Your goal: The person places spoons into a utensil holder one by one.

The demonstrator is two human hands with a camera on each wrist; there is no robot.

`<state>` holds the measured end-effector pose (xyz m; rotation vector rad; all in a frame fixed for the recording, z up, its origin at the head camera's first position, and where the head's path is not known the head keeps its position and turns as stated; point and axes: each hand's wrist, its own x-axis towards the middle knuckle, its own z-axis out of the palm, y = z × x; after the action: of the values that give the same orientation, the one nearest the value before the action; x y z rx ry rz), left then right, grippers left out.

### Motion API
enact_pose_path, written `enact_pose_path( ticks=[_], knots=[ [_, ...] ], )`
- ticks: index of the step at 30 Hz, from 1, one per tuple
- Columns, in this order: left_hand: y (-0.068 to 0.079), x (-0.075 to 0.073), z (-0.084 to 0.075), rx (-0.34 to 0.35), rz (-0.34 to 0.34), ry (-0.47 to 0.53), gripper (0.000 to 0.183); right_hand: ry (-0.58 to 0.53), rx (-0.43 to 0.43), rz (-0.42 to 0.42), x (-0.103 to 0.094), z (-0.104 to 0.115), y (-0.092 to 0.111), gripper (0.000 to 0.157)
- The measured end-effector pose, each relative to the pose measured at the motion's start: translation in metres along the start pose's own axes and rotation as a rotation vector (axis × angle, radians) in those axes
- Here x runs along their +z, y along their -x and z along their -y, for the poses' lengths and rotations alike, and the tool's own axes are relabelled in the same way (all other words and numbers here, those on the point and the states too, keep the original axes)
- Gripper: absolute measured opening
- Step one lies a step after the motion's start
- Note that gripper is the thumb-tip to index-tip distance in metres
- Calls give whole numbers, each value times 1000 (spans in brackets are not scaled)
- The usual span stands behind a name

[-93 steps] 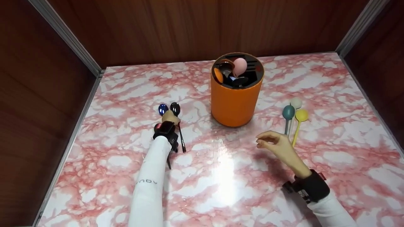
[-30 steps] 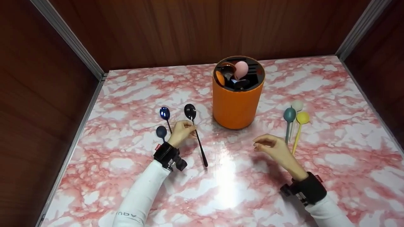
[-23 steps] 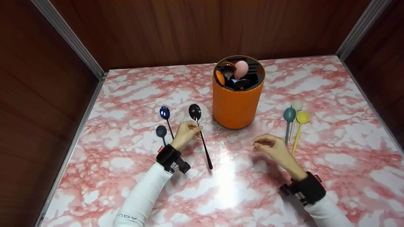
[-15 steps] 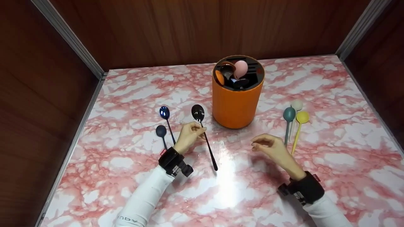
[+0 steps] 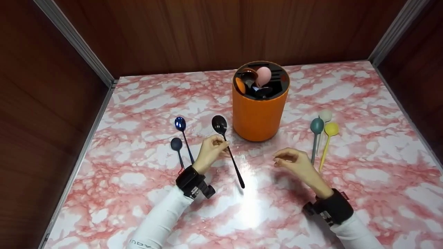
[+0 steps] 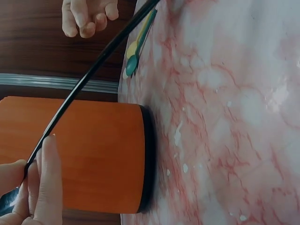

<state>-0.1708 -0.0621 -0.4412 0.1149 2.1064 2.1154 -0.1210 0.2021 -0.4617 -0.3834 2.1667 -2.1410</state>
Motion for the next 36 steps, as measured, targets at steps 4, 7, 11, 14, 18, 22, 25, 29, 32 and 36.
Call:
enact_pose_path(
  ticks=[4, 7, 11, 14, 18, 22, 25, 29, 32, 36],
  knots=[
    [3, 5, -3, 13, 31, 54, 7, 4, 0, 11, 2, 0, -1, 26],
    [5, 8, -4, 32, 47, 111, 8, 7, 7, 24, 5, 0, -3, 26],
    [1, 10, 6, 102, 49, 145, 6, 9, 24, 49, 11, 0, -6, 26],
    [3, 13, 7, 118, 49, 172, 6, 19, 38, 65, 14, 0, -7, 25],
    [10, 19, -2, 97, 48, 195, 7, 33, 61, 81, 18, 0, -8, 27],
    [11, 24, -5, 94, 52, 202, 8, 56, 80, 107, 21, -1, -9, 30],
    [12, 28, -6, 93, 60, 225, 7, 82, 80, 130, 24, -1, -9, 31],
    [15, 33, -7, 94, 60, 240, 6, 118, 74, 152, 29, -1, -9, 30],
    [16, 37, -8, 98, 57, 235, 7, 140, 70, 170, 31, 0, -10, 27],
    [17, 40, -8, 115, 53, 209, 10, 172, 74, 193, 36, 11, -9, 24]
  ],
)
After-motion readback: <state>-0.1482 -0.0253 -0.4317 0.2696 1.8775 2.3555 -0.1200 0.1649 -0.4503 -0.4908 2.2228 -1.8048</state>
